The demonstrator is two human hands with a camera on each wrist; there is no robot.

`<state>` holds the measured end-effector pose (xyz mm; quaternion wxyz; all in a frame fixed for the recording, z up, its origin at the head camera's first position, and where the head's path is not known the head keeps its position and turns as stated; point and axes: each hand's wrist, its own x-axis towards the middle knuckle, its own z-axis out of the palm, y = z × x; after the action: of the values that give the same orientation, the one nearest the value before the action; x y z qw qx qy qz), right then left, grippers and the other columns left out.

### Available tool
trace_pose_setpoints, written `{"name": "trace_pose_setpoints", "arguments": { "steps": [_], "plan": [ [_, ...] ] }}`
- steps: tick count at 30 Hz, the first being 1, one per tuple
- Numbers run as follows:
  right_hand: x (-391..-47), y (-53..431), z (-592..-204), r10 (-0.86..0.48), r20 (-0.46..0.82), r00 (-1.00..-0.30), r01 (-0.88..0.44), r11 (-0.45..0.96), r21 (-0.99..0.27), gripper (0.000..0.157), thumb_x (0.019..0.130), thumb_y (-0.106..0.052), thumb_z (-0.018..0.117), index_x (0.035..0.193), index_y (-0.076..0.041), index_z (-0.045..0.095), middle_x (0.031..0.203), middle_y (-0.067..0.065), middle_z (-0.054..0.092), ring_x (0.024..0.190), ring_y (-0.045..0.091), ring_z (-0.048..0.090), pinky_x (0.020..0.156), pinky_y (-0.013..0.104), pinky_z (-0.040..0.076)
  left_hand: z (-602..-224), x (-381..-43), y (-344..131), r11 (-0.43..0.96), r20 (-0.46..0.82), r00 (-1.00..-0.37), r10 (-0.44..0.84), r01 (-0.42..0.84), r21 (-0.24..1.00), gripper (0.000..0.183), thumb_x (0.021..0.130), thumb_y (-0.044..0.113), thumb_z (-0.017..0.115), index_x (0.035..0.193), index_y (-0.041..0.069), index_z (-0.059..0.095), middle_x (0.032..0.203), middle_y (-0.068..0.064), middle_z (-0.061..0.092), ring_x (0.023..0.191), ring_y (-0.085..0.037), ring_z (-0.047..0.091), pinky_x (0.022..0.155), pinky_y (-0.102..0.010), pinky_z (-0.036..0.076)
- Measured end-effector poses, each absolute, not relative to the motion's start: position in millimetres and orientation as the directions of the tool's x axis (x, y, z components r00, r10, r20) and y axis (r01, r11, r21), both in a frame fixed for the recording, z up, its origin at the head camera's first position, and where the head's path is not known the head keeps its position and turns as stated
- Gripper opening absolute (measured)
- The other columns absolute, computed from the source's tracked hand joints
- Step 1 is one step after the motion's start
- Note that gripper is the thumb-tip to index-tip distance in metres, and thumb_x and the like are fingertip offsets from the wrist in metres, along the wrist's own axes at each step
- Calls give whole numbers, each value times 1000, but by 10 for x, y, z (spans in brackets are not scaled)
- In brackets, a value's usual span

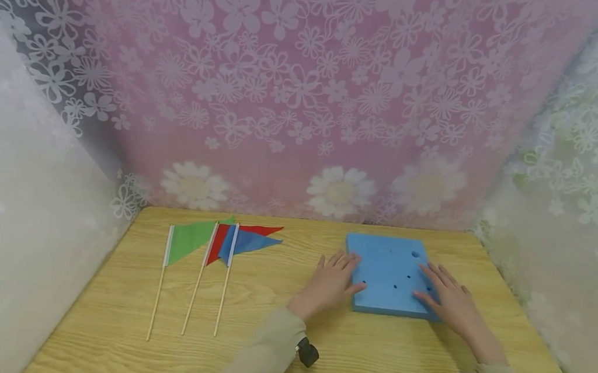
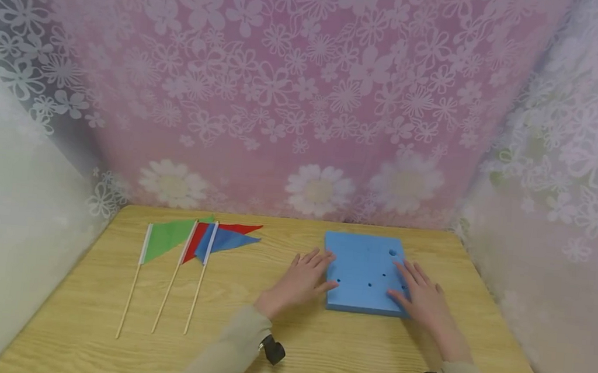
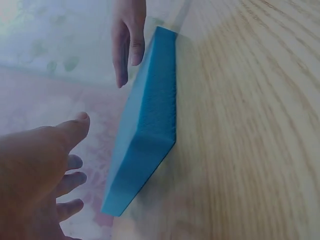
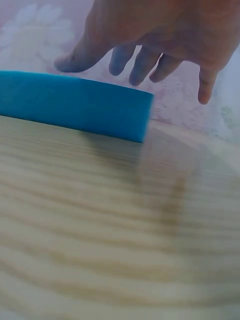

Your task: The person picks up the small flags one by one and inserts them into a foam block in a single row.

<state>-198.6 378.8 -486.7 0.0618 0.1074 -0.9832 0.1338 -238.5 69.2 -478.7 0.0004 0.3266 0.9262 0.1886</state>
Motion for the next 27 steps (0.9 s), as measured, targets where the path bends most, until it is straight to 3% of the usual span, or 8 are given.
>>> {"name": "trace_pose_setpoints", "arguments": {
  "steps": [6,13,27],
  "plan": [
    [-1951,3869,-4917,-176,69,-982,-187,952,-242,81,98,-51,63,155,0,36,159,26,33,145,50,27,100,83,23,-4889,-2367,743,728,58,-778,625,609,316,71,104,52,48,162,17,27,168,-2,23,155,-29,17,119,-66,20],
    [-1947,3823,-4904,-180,57,-982,-189,958,-216,80,98,-51,61,153,2,39,158,26,34,144,51,28,101,82,25,-4971,-2375,727,756,38,-791,610,596,270,73,102,55,48,161,19,28,168,0,22,156,-25,16,120,-66,18],
    [-1956,3632,-4854,-193,69,-979,-204,955,-217,78,98,-50,62,152,3,41,157,26,36,143,51,29,101,82,27,-4910,-2405,543,747,25,-797,603,576,333,71,102,52,53,160,17,32,167,-1,25,155,-29,17,119,-67,18]
  ]
}}
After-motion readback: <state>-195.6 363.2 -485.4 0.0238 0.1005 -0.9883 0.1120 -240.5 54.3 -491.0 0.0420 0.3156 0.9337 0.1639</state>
